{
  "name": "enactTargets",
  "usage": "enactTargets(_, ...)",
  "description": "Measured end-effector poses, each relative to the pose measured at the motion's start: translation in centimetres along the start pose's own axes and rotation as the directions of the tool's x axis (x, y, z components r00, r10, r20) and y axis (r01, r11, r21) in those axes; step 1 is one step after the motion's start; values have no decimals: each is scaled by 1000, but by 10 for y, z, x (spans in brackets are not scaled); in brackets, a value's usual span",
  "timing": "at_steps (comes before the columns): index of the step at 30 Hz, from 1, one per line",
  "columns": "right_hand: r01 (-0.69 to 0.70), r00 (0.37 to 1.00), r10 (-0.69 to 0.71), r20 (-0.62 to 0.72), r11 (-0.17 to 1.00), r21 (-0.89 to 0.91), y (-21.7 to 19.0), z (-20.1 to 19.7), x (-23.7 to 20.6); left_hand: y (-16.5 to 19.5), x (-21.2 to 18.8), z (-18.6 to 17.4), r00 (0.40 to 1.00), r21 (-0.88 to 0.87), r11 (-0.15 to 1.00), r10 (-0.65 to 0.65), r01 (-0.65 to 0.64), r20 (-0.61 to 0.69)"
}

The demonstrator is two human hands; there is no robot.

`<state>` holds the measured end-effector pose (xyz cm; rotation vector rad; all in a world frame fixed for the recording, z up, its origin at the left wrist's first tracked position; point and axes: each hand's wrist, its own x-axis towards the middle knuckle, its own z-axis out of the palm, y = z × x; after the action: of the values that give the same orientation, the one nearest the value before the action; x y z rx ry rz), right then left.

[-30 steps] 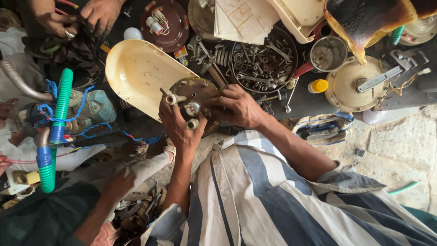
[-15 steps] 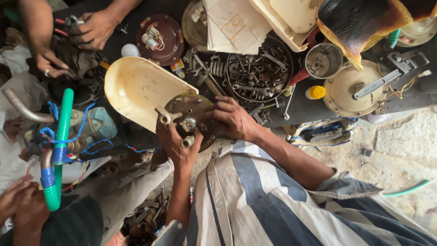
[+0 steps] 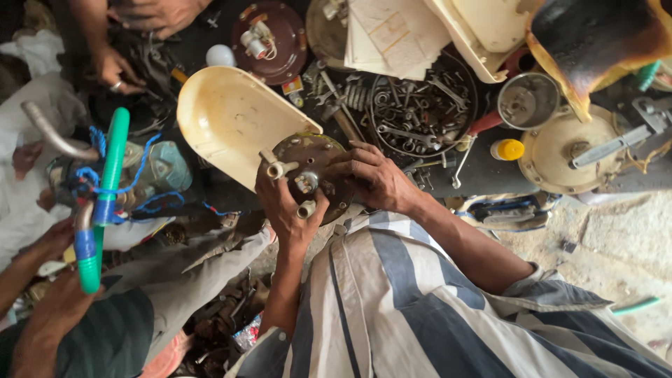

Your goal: The person works on a disassembled appliance component on a cluttered workbench, using a wrench to tighten or loosen fittings on a cylindrical metal part. They repeatedly pick up and set down the part, adjust small metal pieces, and handle a plastic housing while another person works nearby on a separate motor assembly.

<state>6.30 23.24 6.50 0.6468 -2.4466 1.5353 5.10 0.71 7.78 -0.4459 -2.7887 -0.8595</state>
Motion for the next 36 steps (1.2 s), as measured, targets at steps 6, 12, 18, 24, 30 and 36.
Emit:
enactTargets(6,-15,1000,15,12,1000,14,0,9,13,-5,1,-1,996,9,997,72,-72,-44)
enactTargets(12,-8,1000,10,29,998,-64,1,-8,10,-8,5,0,998,65,997,47,-45,-30)
enactTargets(18,30,996,-24,85,997,-71,-4,9,18,-7,6,-4,994,-7,996,85,-86,-74)
enactTargets(24,-30,996,40,79,992,-123,2,-14,17,-6,7,-7,993,29,997,76,-74,-85)
enactTargets(30,65,994,-60,97,996,-55,-9,5,23,-6,6,-9,998,-1,998,60,-60,-35)
enactTargets(36,-32,996,44,82,990,-141,-5,-16,22,-5,9,-12,998,-23,998,54,-55,-40)
